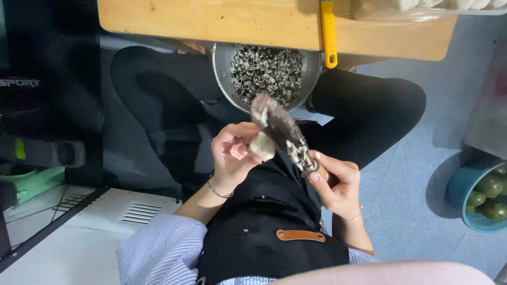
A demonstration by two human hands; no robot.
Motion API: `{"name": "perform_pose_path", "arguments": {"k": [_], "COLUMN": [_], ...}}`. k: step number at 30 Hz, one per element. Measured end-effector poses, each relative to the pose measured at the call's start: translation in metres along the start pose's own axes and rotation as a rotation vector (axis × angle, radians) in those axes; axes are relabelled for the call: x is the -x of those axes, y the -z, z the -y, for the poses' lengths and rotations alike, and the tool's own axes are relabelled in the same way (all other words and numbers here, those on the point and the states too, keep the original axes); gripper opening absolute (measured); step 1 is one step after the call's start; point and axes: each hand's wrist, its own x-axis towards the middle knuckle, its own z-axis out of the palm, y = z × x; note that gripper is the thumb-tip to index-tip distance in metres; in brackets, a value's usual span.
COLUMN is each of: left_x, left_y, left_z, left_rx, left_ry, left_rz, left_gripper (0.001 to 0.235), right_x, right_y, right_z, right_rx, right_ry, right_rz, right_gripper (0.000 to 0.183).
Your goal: The person sits cross-legged on the floor and peels small white round vegetables using a small knife and a curved peeler. The person scrapes the peeled skins into a metal bowl placed between their legs.
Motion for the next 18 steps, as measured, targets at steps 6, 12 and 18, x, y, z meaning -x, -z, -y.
{"name": "perform_pose_path", "arguments": {"k": [6, 12, 18], "left_x": [0.001, -0.002, -0.016], "left_y": [0.003, 0.007, -0.011], "left_z": [-0.001, 0.007, -0.019], "left_rx": [0.029, 0.084, -0.121], "left_ry": [0.078, 0.138, 0.08], "left_rz": [0.04, -0.033, 0.089], "left_gripper": [0.035, 0.07, 0.063], "right_x": [0.008, -0.004, -0.029], "right_y": [-0.005, -0.012, -0.022], "right_z": [-0.015, 0.003, 0.036], "right_rx": [-0.056, -0.046, 0.392], "right_ry": [-0.036, -0.044, 0.093], "right_rz": [0.029, -0.023, -0.203], "right_gripper": [0.031, 0.031, 0.038]}}
